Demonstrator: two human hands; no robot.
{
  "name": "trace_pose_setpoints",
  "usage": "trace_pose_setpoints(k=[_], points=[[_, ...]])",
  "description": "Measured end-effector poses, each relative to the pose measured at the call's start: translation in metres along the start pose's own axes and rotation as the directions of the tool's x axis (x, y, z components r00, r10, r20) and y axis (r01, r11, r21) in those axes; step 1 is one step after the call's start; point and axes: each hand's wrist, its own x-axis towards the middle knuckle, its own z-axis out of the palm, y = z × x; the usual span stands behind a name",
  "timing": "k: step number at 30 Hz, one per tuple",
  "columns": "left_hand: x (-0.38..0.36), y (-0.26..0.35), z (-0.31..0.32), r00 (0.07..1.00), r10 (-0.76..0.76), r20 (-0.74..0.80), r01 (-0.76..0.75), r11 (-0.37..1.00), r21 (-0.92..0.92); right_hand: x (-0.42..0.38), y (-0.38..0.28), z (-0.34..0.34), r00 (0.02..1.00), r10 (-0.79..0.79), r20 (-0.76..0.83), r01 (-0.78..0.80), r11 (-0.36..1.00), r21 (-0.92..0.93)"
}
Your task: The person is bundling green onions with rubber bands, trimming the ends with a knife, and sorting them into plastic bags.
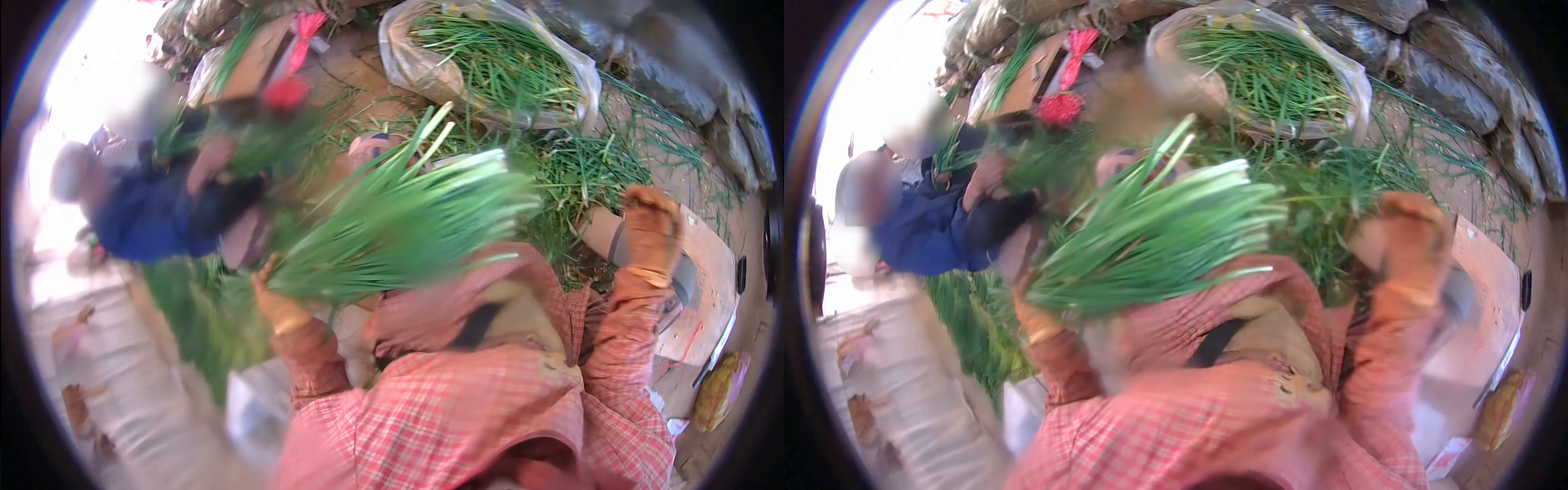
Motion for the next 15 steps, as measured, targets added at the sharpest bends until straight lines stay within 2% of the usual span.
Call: trace_pose_setpoints(k=[1,2,3,4,5,6,7,9,10,13,15], points=[[-0.003,0.003,0.007,0.998,-0.005,-0.067,0.006,1.0,0.018,0.004,-0.008,-0.034,0.997,0.046,0.065,-0.038,0.991,-0.128],[-0.004,0.007,0.011,0.995,-0.059,-0.086,0.047,0.99,-0.133,0.007,-0.011,-0.07,0.983,0.175,0.057,-0.097,0.757,-0.646],[0.0,0.007,0.008,0.995,-0.061,-0.079,0.044,0.978,-0.203,0.01,-0.012,-0.085,0.964,0.267,-0.015,-0.091,0.274,-0.958],[0.006,0.005,0.005,0.996,-0.061,-0.07,0.04,0.961,-0.272,0.012,-0.012,-0.05,0.976,0.212,0.043,0.032,0.054,-0.998],[0.011,0.005,0.004,0.997,-0.059,-0.056,0.037,0.941,-0.335,0.009,-0.013,0.023,0.98,0.167,0.108,0.137,-0.172,-0.976],[0.012,0.008,0.006,0.998,0.038,-0.043,-0.049,0.959,-0.278,0.006,-0.01,0.075,0.974,0.134,0.182,0.221,-0.392,-0.893],[0.008,0.012,0.012,0.999,0.036,-0.026,-0.043,0.941,-0.335,0.002,0.012,0.087,0.964,0.123,0.238,0.219,0.149,-0.964],[-0.009,0.031,0.034,0.999,0.039,0.01,-0.031,0.902,-0.43,0.004,0.034,0.145,0.826,0.166,0.539,0.466,0.336,-0.819],[-0.017,0.042,0.046,0.999,0.032,0.03,-0.017,0.915,-0.403,0.005,0.044,0.175,0.723,0.181,0.667,0.546,0.441,-0.712],[-0.009,0.055,0.056,0.964,0.19,0.183,-0.07,0.853,-0.517,0.007,0.094,0.211,0.696,0.044,0.717,0.654,0.373,-0.658],[-0.015,0.07,0.071,0.958,0.19,0.214,-0.04,0.83,-0.557,0.012,0.101,0.223,0.657,0.026,0.753,0.709,0.32,-0.629]])
